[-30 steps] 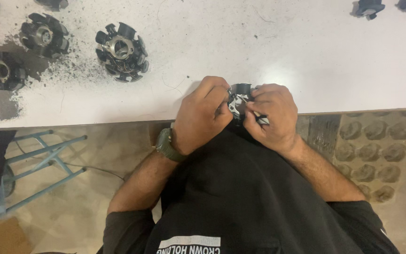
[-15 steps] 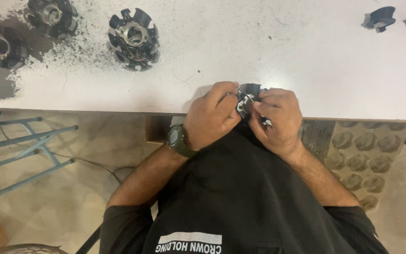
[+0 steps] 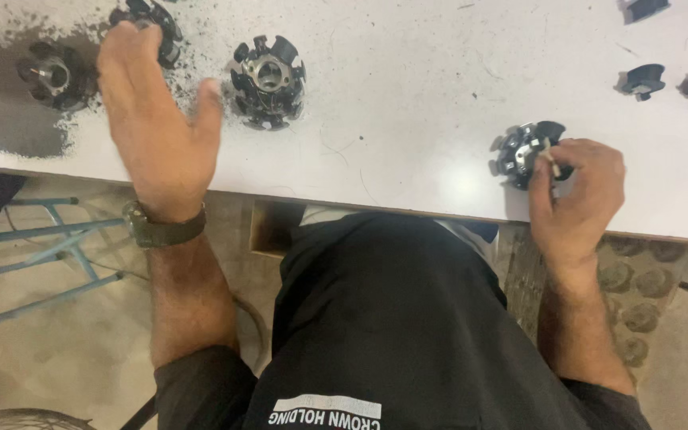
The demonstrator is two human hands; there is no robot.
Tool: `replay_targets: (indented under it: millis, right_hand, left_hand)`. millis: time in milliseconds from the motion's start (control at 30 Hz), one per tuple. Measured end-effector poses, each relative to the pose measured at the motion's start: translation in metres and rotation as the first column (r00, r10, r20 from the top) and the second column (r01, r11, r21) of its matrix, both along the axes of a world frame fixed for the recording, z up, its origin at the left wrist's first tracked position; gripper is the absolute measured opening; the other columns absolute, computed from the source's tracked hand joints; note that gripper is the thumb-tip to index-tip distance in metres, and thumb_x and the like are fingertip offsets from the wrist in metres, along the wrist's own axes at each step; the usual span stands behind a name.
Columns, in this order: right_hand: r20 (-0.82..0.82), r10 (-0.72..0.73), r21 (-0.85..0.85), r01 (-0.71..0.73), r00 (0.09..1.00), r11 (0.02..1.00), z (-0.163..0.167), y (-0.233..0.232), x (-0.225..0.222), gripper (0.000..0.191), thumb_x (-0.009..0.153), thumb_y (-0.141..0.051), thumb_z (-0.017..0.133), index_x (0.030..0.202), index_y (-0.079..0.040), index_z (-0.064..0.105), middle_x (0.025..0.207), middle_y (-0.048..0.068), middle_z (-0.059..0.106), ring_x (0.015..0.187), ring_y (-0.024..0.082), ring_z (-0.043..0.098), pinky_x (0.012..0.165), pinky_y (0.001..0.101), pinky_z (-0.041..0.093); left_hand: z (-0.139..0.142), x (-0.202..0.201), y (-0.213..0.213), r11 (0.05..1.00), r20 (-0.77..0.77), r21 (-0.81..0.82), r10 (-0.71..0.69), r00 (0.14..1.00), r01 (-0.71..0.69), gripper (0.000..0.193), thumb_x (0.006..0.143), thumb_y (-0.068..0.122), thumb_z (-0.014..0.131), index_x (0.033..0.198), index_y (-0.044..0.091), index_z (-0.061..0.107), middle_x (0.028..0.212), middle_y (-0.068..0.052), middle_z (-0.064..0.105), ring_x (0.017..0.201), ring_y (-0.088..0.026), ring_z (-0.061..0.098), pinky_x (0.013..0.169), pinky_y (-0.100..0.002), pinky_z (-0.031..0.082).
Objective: The person sits at a white worktable assembling small black plastic components. They fit parts together by hand, use a small flat tool to press or trim pieces, and place finished assemblies into molded trays on the table.
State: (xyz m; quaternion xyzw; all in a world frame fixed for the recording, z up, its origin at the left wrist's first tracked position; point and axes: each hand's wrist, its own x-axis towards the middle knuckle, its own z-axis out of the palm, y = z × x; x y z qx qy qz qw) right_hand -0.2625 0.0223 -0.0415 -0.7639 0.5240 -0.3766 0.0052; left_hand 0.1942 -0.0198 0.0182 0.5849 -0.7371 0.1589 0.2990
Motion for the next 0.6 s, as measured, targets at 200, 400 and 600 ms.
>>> replay_targets:
  millis: [200, 400, 600]
  right_hand:
    - [0.192, -0.133, -0.052, 0.145, 0.972, 0.988, -0.008, -0.006, -0.022, 0.016, 0.112, 0.006, 0.066, 0.125, 0.003, 0.057, 0.117, 0.013, 0.058, 0.101, 0.022, 0.057, 0.089, 0.0339, 0.047]
    - [0.359, -0.114, -0.173, 0.186, 0.926, 0.967, -0.012, 0.006, -0.034, 0.023, 0.115, -0.003, 0.066, 0.131, -0.001, 0.05, 0.118, 0.011, 0.055, 0.097, 0.016, 0.054, 0.081, 0.0281, 0.045]
    - [0.505, 0.134, -0.174, -0.052, 0.853, 0.983, -0.022, 0.015, 0.013, 0.026, 0.109, -0.004, 0.066, 0.127, -0.003, 0.048, 0.119, 0.011, 0.057, 0.11, 0.021, 0.061, 0.101, 0.0326, 0.056]
  left_hand:
    - [-0.013, -0.054, -0.027, 0.944, 0.046, 0.308, 0.108, 0.993, -0.116, 0.111, 0.087, 0.056, 0.09, 0.16, 0.001, 0.027, 0.133, -0.026, 0.055, 0.118, -0.041, 0.057, 0.098, -0.056, 0.045]
    - [0.006, -0.075, -0.02, 0.935, -0.121, 0.318, -0.124, 0.985, 0.157, 0.117, 0.08, 0.044, 0.095, 0.162, 0.001, 0.023, 0.139, -0.022, 0.055, 0.12, -0.035, 0.054, 0.104, -0.051, 0.044]
    - [-0.011, -0.156, 0.018, 0.756, -0.287, 0.438, -0.394, 0.873, 0.485, 0.114, 0.071, 0.047, 0.093, 0.155, 0.006, 0.028, 0.145, -0.022, 0.05, 0.126, -0.037, 0.05, 0.106, -0.055, 0.041]
